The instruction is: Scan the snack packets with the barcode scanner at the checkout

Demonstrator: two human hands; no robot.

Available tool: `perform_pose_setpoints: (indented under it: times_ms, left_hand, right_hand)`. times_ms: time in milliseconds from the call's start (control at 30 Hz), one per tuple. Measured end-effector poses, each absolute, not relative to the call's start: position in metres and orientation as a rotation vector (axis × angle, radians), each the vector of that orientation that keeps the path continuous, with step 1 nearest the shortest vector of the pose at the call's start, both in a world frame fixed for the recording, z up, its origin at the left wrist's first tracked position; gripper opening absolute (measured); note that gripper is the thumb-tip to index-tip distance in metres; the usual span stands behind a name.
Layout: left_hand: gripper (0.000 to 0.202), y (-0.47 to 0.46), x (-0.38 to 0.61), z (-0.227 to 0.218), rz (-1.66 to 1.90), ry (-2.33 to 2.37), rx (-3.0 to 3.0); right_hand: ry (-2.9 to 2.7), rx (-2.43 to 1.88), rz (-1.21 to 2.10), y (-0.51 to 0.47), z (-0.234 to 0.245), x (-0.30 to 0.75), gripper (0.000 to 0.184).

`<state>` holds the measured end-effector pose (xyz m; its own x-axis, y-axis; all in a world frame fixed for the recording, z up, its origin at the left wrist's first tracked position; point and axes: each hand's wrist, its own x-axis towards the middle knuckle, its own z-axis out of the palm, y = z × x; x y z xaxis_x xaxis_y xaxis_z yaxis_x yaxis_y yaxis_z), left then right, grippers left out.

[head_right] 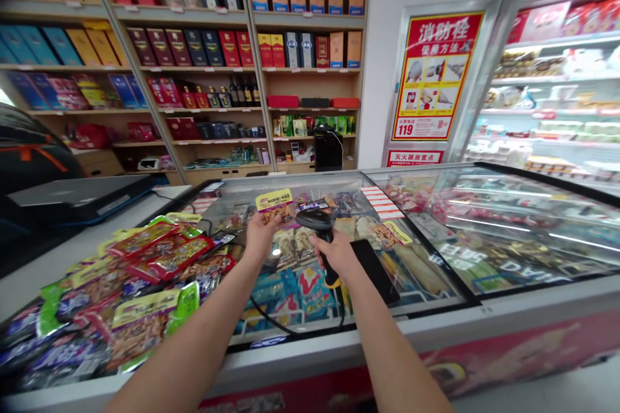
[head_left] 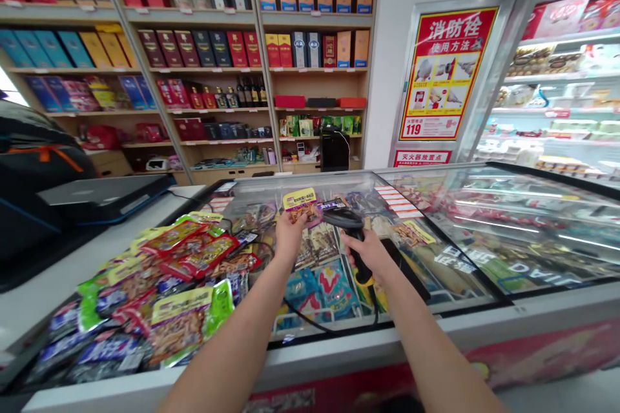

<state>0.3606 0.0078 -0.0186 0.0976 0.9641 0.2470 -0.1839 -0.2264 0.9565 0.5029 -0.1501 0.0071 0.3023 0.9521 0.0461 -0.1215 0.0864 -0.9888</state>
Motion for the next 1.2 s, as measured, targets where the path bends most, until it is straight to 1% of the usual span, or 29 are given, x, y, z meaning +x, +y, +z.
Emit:
perform_pose_setpoints:
  times_ms: [167, 300, 433, 667, 833, 1000, 1200]
  left_hand:
    - [0.029, 0.016, 0.361, -0.032, 1.420, 1.021, 1.363]
    - [0.030, 0.015, 0.363, -0.030, 1.433, 1.024, 1.394]
    - [0.031, 0.007, 0.365, -0.026, 1.434, 1.037, 1.480]
    - [0.023, 0.008, 0.366, -0.031, 1.416, 1.042, 1.519]
    - [0.023, 0.006, 0.367, -0.033, 1.415, 1.016, 1.527]
    - [0.022, 0.001, 0.366, -0.027, 1.371, 1.101, 1.523]
    - [0.029, -0.003, 0.364, -0.029, 1.386, 1.149, 1.486]
  right_hand:
    - [-0.969, -1.292, 0.921, -0.156, 0.005, 0.500, 0.027]
    - [-1.009, -1.343, 0.918, -0.152, 0.005, 0.499, 0.031]
    - [-1.020, -1.355, 0.920, -0.150, 0.007, 0.496, 0.031]
    - [-1.018, -1.351, 0.927, -0.152, 0.009, 0.497, 0.036]
    - [-1.034, -1.347, 0.930, -0.150, 0.003, 0.502, 0.035]
    - [-1.029, -1.307, 0.908, -0.148, -0.003, 0.501, 0.035]
    - [-0.942, -1.195, 0.921, -0.140, -0.007, 0.495, 0.047]
